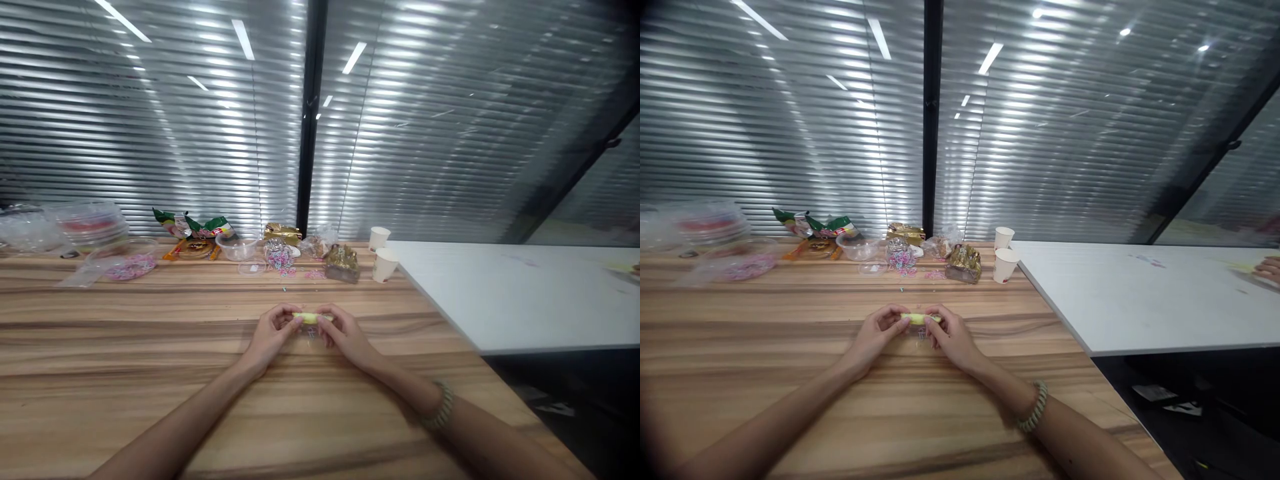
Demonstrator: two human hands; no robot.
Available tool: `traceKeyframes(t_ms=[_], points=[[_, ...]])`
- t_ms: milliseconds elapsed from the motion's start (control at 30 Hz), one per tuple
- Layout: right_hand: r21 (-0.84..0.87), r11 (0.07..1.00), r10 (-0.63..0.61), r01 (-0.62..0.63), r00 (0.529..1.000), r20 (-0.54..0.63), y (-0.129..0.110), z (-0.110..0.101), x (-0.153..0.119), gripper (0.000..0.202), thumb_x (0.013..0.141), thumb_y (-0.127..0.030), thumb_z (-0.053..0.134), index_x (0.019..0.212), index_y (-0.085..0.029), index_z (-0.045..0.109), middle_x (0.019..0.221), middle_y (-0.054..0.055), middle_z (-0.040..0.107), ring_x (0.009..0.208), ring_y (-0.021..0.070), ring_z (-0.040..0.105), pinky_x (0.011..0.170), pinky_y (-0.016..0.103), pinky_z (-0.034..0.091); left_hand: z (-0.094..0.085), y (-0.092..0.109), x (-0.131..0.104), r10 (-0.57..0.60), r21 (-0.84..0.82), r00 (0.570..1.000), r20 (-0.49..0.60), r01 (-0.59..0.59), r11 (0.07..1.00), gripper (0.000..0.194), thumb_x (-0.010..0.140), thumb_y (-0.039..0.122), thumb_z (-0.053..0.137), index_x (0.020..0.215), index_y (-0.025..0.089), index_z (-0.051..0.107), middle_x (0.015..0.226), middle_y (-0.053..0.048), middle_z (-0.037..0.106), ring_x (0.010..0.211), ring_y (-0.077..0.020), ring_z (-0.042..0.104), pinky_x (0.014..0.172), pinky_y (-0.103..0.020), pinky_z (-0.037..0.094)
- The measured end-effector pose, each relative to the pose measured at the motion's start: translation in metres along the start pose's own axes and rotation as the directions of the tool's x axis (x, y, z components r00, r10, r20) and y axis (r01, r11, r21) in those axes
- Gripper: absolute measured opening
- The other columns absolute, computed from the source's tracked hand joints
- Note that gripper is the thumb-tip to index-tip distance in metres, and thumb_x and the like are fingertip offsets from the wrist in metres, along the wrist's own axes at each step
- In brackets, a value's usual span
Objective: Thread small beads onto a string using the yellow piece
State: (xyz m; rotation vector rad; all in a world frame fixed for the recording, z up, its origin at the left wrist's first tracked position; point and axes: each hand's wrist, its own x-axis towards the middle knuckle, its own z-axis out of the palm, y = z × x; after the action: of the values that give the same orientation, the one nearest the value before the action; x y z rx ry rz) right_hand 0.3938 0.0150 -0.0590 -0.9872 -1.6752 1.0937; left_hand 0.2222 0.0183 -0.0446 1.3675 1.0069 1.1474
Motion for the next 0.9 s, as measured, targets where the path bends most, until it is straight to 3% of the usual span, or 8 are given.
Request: traceKeyframes(t_ms=[500, 900], points=[[0.028, 1.000, 0.011, -0.011, 1.000, -0.005, -0.0024, 0.0009, 0.0005, 0.030, 0.080, -0.040, 0.043, 0.096, -0.015, 0.049, 0.060, -0.002, 0.049, 0.047, 0.0071, 0.045, 0.044, 0.020, 0.037, -0.0004, -0.0003, 0.0005, -0.028, 0.001, 0.998, -0.058, 0.028, 1.000, 0.036, 0.063, 0.037, 0.063, 0.088, 0.012, 0.060, 0.084, -0.007, 0.064, 0.072, -0.0162, 0.058, 0.070, -0.028, 0.046], [0.061, 0.998, 0.025, -0.025, 1.000, -0.005, -0.0018, 0.0011, 0.0012, 0.031, 0.079, -0.042, 0.044, 0.094, -0.016, 0.050, 0.060, -0.002, 0.047, 0.047, 0.0072, 0.043, 0.045, 0.020, 0.036, -0.0014, -0.0015, 0.0009, -0.014, 0.015, 0.997, -0.072, 0.016, 1.000, 0.036, 0.065, 0.038, 0.061, 0.090, 0.013, 0.061, 0.071, -0.003, 0.063, 0.065, -0.0134, 0.057, 0.067, -0.026, 0.045]])
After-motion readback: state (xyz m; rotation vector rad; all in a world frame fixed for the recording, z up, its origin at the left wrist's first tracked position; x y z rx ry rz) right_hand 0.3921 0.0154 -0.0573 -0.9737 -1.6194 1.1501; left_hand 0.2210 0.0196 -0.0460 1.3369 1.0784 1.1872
